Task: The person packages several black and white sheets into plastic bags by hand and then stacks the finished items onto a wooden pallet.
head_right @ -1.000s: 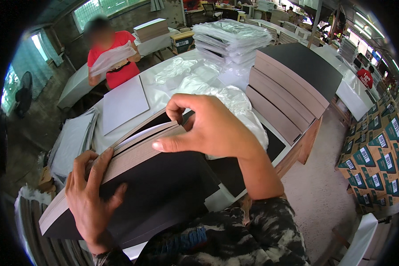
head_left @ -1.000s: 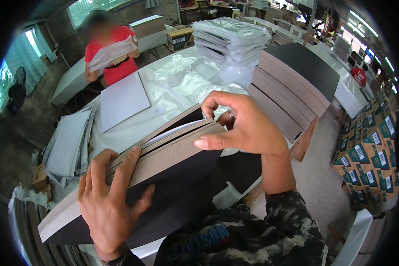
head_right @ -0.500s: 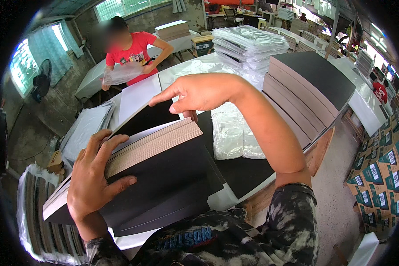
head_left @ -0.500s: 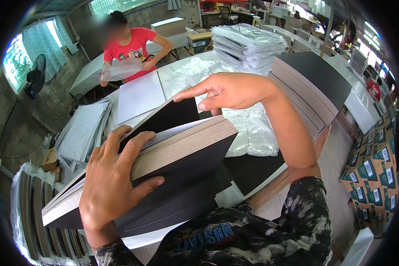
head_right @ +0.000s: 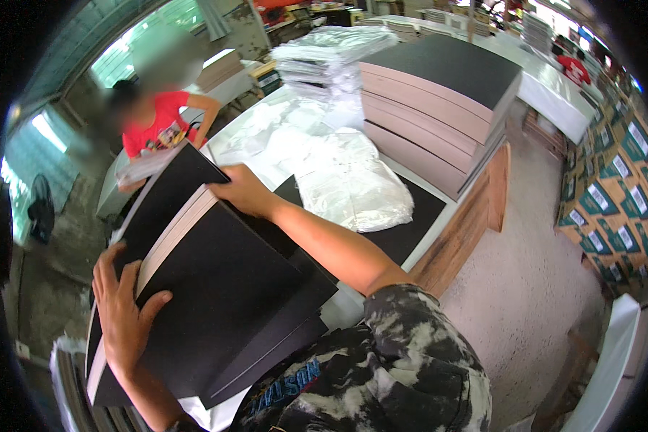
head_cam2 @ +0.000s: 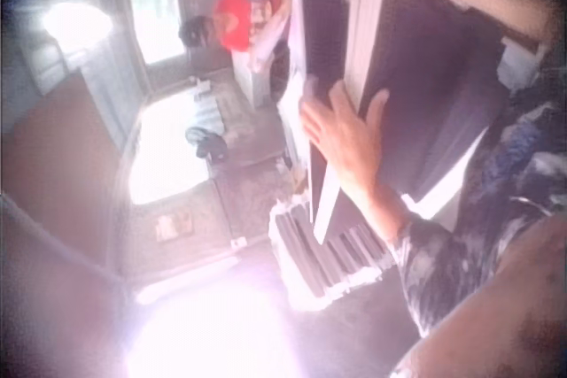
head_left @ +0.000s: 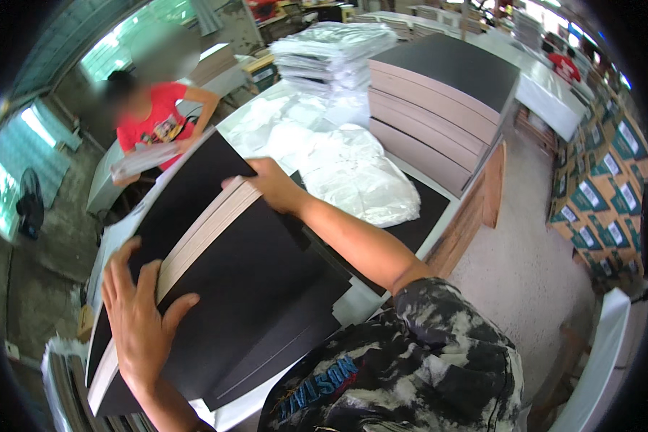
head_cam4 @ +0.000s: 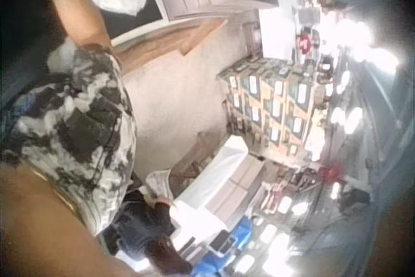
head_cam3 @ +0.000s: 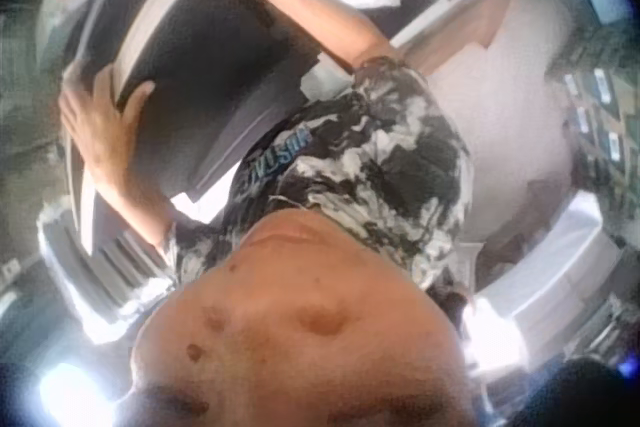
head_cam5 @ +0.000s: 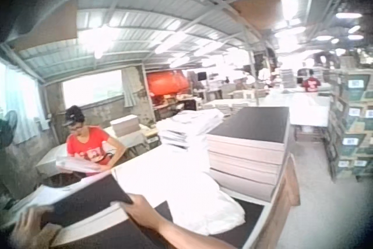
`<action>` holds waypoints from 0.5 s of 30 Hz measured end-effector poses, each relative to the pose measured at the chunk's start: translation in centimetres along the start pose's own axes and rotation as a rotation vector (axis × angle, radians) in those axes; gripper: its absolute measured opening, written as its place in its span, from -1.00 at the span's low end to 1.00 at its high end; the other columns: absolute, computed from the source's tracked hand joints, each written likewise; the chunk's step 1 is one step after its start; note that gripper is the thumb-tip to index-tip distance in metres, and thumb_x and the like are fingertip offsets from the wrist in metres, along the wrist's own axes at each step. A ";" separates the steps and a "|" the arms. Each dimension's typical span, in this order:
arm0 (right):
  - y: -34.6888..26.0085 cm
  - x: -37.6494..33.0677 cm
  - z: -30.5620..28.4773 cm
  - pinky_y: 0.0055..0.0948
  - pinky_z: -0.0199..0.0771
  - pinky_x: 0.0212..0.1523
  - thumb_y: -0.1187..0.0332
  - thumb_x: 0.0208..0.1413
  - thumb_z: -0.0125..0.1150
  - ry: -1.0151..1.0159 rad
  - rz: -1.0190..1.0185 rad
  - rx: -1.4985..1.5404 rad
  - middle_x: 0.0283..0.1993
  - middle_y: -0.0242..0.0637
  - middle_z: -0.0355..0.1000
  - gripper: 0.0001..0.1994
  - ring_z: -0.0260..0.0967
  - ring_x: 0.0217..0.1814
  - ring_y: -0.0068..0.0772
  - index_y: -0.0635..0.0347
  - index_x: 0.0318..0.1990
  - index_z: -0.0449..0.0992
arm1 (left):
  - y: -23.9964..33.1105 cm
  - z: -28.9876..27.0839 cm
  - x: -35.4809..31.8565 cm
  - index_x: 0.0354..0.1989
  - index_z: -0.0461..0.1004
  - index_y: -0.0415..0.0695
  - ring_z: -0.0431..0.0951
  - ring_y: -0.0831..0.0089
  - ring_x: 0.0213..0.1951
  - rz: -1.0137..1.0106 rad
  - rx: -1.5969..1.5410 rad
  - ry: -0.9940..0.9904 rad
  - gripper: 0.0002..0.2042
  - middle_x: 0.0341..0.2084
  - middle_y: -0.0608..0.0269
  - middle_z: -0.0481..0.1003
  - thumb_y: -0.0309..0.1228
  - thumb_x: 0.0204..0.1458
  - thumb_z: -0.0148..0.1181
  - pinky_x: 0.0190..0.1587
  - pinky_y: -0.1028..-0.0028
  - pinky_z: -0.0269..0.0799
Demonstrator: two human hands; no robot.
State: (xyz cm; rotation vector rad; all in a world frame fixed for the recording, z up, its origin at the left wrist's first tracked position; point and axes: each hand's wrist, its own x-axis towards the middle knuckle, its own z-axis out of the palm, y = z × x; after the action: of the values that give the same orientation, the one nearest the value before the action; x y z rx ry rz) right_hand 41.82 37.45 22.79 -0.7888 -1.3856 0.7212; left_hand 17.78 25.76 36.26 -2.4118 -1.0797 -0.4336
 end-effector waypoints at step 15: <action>-28.5 -1.3 -37.1 -0.40 0.38 -0.25 0.27 -0.13 0.34 1.297 -0.454 -0.377 -0.22 -0.08 0.43 -0.50 0.37 -0.28 -0.34 0.45 -0.08 0.38 | -0.4 0.7 0.2 -0.15 0.35 -0.38 0.38 -0.09 -0.34 -0.162 -0.257 -0.093 -0.35 -0.40 -0.09 0.38 -0.02 -0.29 0.28 -0.30 0.23 0.29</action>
State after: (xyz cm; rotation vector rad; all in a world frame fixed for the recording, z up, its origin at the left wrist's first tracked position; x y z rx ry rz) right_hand 78.33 18.22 44.83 -0.9140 -0.4322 -0.4315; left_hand 17.65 26.49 35.86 -2.5983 -1.3383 -0.5481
